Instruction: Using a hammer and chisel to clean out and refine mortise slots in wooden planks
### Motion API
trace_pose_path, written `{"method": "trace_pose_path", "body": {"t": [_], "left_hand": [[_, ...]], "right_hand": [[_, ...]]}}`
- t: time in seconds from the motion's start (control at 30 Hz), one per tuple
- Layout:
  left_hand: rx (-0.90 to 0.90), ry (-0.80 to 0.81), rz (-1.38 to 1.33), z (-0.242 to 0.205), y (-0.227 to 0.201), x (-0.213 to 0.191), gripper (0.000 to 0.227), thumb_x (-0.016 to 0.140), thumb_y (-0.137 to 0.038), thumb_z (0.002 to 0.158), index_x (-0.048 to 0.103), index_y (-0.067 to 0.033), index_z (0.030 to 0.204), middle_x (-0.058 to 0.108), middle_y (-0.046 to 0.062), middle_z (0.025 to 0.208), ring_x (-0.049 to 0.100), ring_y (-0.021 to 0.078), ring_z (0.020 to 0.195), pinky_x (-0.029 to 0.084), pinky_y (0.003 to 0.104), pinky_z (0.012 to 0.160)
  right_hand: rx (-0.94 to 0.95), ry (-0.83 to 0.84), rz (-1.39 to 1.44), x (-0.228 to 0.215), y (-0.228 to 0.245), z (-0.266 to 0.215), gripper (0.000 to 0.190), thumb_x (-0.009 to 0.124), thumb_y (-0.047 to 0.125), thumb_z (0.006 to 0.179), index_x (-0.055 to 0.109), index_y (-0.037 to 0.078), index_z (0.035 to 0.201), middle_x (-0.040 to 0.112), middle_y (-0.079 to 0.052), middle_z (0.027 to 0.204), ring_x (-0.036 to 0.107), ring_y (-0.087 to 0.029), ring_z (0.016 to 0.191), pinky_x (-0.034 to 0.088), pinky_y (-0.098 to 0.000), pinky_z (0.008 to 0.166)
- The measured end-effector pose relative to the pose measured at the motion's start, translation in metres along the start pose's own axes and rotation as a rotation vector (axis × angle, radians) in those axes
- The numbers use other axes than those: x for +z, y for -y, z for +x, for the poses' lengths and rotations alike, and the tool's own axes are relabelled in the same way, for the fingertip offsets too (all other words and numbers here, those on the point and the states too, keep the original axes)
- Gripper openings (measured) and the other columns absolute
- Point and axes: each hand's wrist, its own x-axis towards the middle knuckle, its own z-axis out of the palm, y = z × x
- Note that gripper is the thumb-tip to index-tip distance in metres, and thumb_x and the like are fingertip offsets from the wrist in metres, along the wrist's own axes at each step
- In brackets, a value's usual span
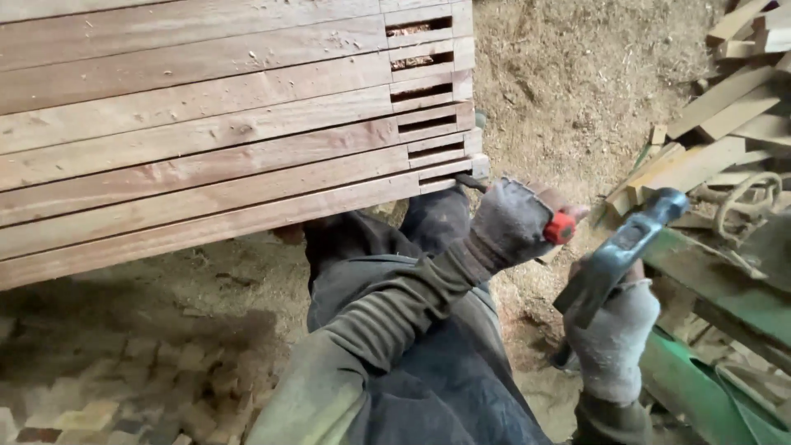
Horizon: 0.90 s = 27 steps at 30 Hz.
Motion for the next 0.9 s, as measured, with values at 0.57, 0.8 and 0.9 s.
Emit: {"method": "trace_pose_path", "body": {"t": [0.57,0.8,0.9], "left_hand": [[-0.046,0.108,-0.022,0.002,0.011,-0.016,0.019,0.069,-0.031,0.086,0.056,-0.0209,0.076,0.057,0.000,0.063,0.063,0.0252,0.062,0.052,0.036,0.062],[-0.030,0.045,0.026,-0.013,0.038,-0.022,0.021,0.070,-0.040,0.087,0.059,-0.0237,0.079,0.056,-0.003,0.064,0.065,0.0228,0.062,0.052,0.035,0.060],[-0.182,0.208,-0.463,-0.026,0.075,-0.034,0.034,0.052,-0.024,0.098,0.065,-0.0059,0.073,0.047,-0.006,0.061,0.048,0.0088,0.069,0.043,0.014,0.075]], "right_hand": [[0.294,0.038,0.229,0.005,0.013,0.015,0.012,0.059,-0.003,0.092,0.057,0.008,0.098,0.061,-0.010,0.064,0.068,-0.029,0.063,0.055,-0.0364,0.063],[0.239,0.271,-0.036,0.067,0.005,0.006,0.018,0.064,0.014,0.087,0.056,0.011,0.103,0.067,-0.017,0.074,0.070,-0.041,0.082,0.053,-0.0512,0.078],[0.204,0.391,-0.202,0.079,0.010,-0.002,0.027,0.066,0.024,0.084,0.055,0.013,0.107,0.071,-0.022,0.081,0.071,-0.048,0.093,0.052,-0.0600,0.087]]}}
